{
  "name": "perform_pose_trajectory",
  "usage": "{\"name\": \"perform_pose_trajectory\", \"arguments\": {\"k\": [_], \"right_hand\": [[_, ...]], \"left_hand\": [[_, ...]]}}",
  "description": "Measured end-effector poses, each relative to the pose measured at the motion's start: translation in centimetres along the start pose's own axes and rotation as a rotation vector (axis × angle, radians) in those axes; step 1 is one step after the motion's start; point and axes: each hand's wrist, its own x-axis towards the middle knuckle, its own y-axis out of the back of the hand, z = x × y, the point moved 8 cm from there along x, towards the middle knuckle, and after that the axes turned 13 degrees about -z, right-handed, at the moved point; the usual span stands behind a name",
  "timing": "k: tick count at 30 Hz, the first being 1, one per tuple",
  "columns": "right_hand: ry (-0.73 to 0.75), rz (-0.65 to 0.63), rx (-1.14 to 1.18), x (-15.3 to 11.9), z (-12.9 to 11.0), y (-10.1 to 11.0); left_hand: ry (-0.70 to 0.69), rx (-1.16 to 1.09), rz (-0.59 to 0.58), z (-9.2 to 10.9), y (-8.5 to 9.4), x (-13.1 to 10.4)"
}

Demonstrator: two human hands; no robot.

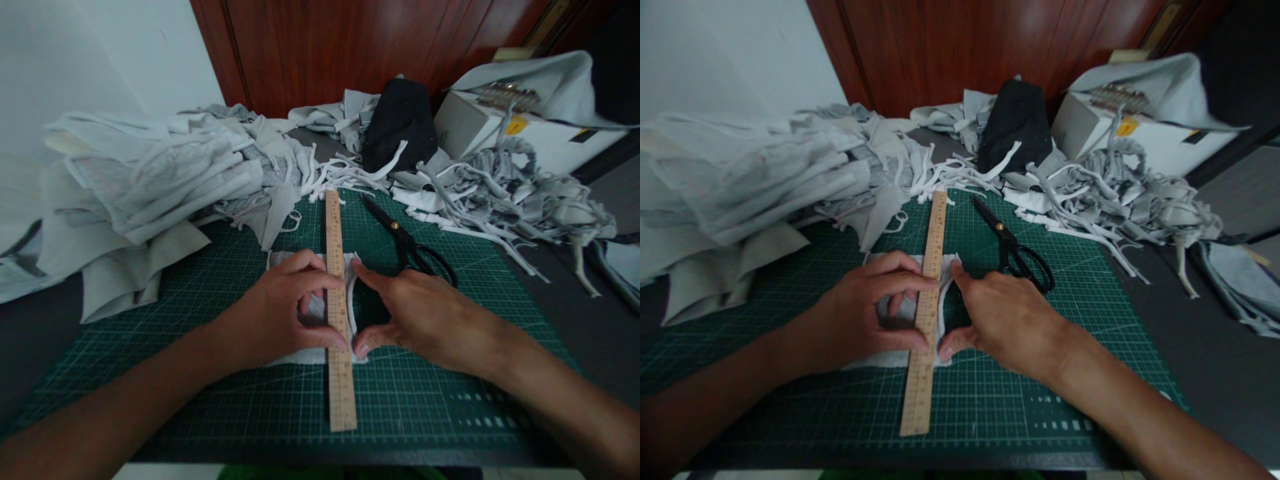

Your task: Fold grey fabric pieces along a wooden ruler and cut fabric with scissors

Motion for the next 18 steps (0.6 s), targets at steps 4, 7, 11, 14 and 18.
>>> {"name": "perform_pose_trajectory", "arguments": {"k": [4,7,11,14,18], "right_hand": [[-0.005,-0.022,0.032,0.0,0.1,-0.1],[-0.013,-0.037,0.084,0.1,0.3,-0.3],[-0.002,-0.038,0.124,0.2,0.4,-0.3],[0.000,-0.041,0.107,0.2,0.4,-0.4],[0.012,-0.018,0.073,0.0,0.4,-0.4]], "left_hand": [[-0.042,0.075,0.009,0.3,-0.1,-0.3],[-0.101,0.088,-0.031,0.6,-0.4,-0.3],[-0.159,0.119,-0.048,1.0,-0.4,-0.1],[-0.159,0.127,-0.047,0.9,-0.5,-0.1],[-0.170,0.111,-0.038,1.1,-0.4,-0.1]]}}
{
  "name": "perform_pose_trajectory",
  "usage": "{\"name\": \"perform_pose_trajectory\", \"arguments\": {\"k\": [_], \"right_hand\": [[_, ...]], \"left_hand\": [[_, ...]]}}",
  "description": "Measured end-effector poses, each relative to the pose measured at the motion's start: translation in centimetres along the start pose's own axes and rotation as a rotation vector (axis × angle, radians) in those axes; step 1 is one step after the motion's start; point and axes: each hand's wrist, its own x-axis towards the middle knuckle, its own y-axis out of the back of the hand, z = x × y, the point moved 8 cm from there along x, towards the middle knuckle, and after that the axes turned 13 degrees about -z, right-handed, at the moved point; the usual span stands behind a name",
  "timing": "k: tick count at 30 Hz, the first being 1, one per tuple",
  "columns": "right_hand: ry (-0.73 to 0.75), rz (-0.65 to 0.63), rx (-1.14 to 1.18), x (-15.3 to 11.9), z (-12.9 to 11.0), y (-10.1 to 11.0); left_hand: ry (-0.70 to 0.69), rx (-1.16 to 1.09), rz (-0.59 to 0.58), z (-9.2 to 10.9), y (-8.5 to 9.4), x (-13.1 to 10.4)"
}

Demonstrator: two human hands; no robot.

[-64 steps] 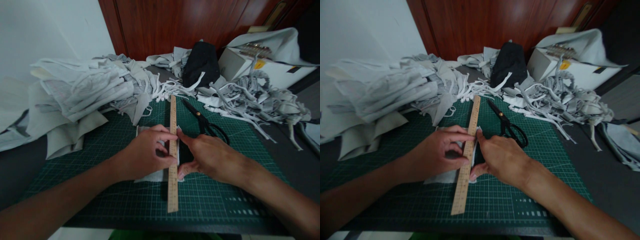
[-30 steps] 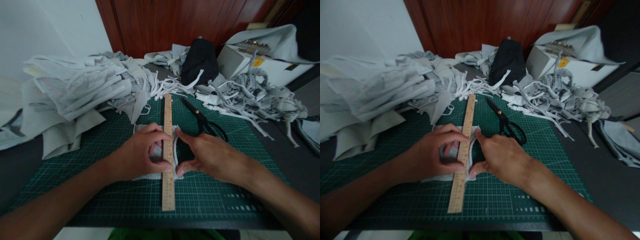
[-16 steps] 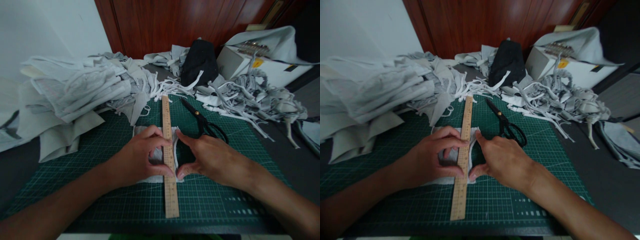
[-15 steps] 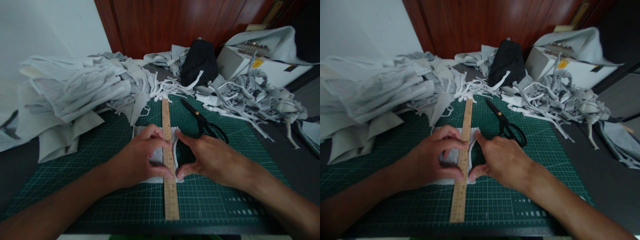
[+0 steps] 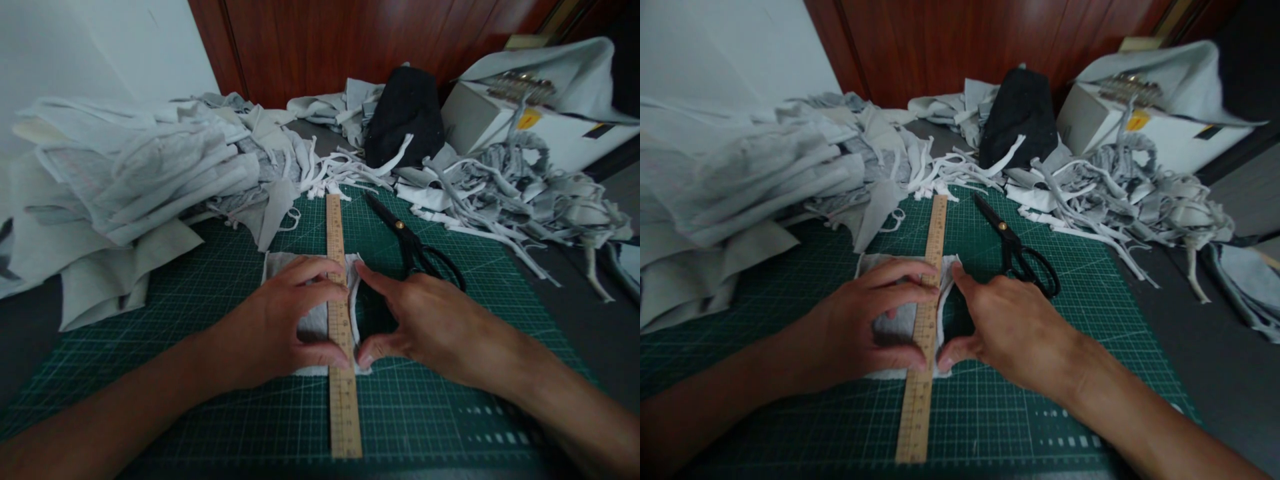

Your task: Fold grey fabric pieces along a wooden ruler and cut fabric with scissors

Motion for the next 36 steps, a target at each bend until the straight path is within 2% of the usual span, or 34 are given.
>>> {"name": "perform_pose_trajectory", "arguments": {"k": [5,9,17,28,32,36], "right_hand": [[-0.012,-0.025,0.042,0.1,0.2,-0.3],[0.009,-0.015,0.050,0.2,0.1,-0.3],[0.041,-0.018,0.097,0.7,-0.4,0.2],[0.049,0.001,0.123,0.6,0.1,-0.1],[0.097,-0.007,0.267,0.2,0.3,0.2],[0.135,-0.010,0.497,-0.6,0.9,1.7]], "left_hand": [[0.036,0.015,-0.051,0.1,-0.1,0.1],[0.010,0.022,-0.027,0.1,0.1,0.2],[0.028,0.008,-0.063,-0.2,0.0,0.1],[0.058,0.004,-0.059,-0.1,0.2,0.3],[0.057,0.025,-0.097,0.4,0.2,0.3],[0.066,0.030,-0.103,0.4,0.2,0.4]]}}
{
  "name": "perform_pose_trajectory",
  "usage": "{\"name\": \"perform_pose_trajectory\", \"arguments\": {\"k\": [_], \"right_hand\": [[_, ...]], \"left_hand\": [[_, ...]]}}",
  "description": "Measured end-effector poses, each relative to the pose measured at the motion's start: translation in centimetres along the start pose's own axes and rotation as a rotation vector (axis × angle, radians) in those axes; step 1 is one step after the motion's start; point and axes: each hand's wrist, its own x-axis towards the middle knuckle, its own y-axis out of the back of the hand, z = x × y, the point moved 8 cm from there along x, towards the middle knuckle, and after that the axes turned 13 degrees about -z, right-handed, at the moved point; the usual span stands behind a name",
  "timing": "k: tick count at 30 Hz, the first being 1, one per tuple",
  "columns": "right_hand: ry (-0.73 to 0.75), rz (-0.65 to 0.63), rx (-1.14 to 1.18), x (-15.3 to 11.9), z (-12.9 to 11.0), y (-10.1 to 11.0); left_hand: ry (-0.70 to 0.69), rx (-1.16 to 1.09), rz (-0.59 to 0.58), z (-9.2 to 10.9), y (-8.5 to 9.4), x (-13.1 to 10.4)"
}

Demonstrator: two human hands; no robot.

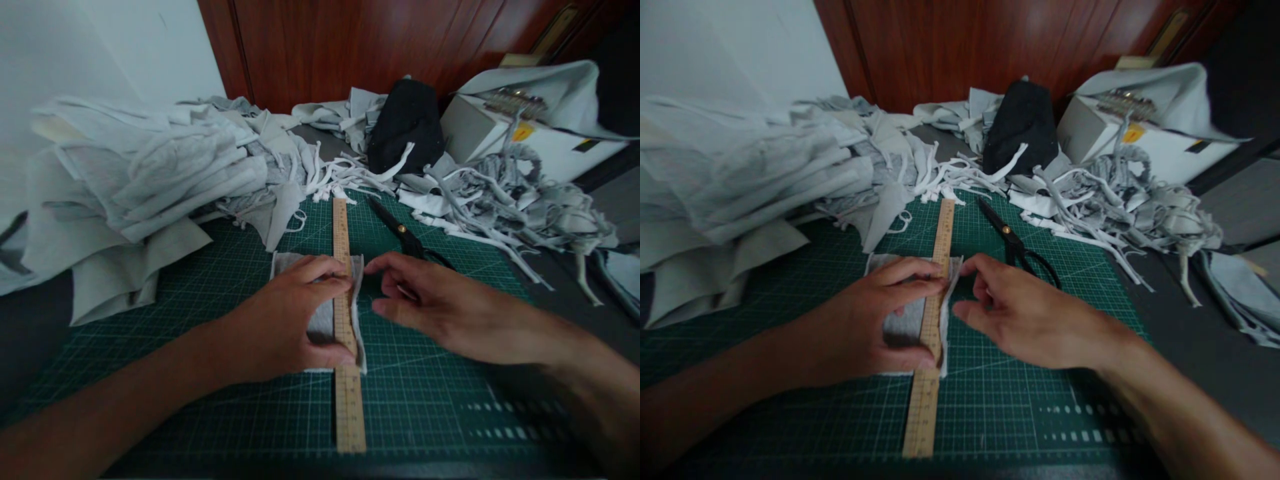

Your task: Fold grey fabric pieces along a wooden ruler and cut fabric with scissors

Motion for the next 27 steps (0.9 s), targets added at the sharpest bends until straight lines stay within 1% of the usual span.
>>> {"name": "perform_pose_trajectory", "arguments": {"k": [3,6,10,12,15,18,22,24,27], "right_hand": [[0.066,0.033,0.097,0.1,-0.6,1.6],[0.117,0.130,0.268,1.0,-0.3,2.9],[0.096,0.232,0.593,2.5,0.9,3.2],[0.073,0.271,0.657,3.0,1.2,3.1],[0.074,0.272,0.617,3.6,0.9,2.8],[0.109,0.242,0.551,4.3,0.5,2.1],[0.154,0.229,0.521,4.7,0.5,1.1],[0.150,0.200,0.525,4.7,0.6,0.6],[0.118,0.193,0.529,4.6,1.2,0.4]], "left_hand": [[-0.009,0.018,0.017,0.0,0.0,0.0],[-0.010,0.028,0.026,-0.1,-0.1,0.0],[-0.007,0.042,0.017,-0.2,-0.3,0.0],[-0.014,0.050,0.018,0.0,-0.3,0.1],[-0.025,0.044,0.025,0.1,-0.2,0.2],[-0.036,0.029,0.030,0.1,-0.1,0.2],[-0.028,0.025,0.015,-0.1,-0.3,0.2],[-0.019,0.013,0.009,-0.3,-0.4,0.1],[-0.020,-0.002,0.018,-0.2,-0.4,0.1]]}}
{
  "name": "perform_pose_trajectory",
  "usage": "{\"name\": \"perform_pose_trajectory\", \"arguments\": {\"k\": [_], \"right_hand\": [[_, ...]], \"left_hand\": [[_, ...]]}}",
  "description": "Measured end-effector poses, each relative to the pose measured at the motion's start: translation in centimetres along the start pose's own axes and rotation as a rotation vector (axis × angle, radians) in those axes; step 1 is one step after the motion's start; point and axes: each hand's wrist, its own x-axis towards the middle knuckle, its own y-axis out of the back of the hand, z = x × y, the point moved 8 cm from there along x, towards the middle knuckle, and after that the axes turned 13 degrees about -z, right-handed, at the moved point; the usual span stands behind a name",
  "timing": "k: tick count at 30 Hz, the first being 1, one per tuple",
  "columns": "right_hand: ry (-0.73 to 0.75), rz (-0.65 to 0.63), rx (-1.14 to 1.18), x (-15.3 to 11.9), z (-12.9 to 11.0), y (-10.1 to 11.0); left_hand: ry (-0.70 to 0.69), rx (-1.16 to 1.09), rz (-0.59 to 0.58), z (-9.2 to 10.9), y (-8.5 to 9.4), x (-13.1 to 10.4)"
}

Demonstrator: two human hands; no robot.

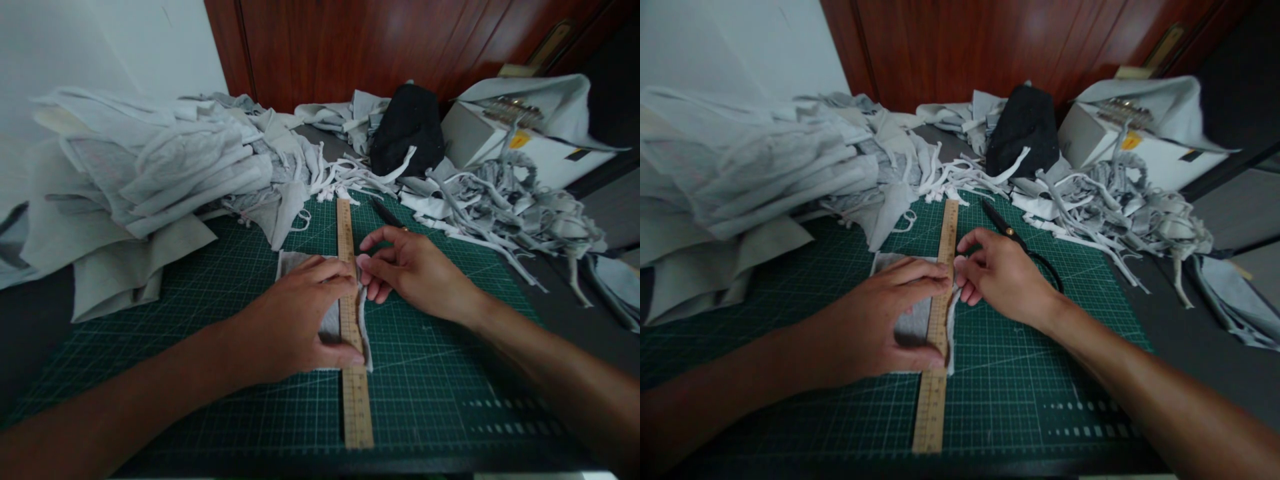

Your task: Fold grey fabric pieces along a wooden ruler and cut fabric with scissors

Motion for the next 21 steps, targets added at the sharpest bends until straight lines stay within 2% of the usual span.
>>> {"name": "perform_pose_trajectory", "arguments": {"k": [5,9,15,18,21], "right_hand": [[-0.051,-0.013,-0.049,0.2,0.6,0.5],[-0.031,-0.068,-0.098,0.0,0.1,-0.1],[-0.007,-0.133,-0.170,-2.1,-0.2,-1.6],[0.003,-0.178,-0.305,-3.2,-0.7,-2.3],[0.107,-0.050,-0.393,-4.0,-2.7,-1.8]], "left_hand": [[0.002,-0.002,0.013,0.2,0.2,0.1],[0.003,0.018,0.009,0.5,0.1,0.0],[0.038,-0.001,0.004,0.5,0.1,-0.1],[0.036,-0.009,0.000,0.6,0.1,0.0],[0.037,-0.026,-0.001,0.5,0.1,0.0]]}}
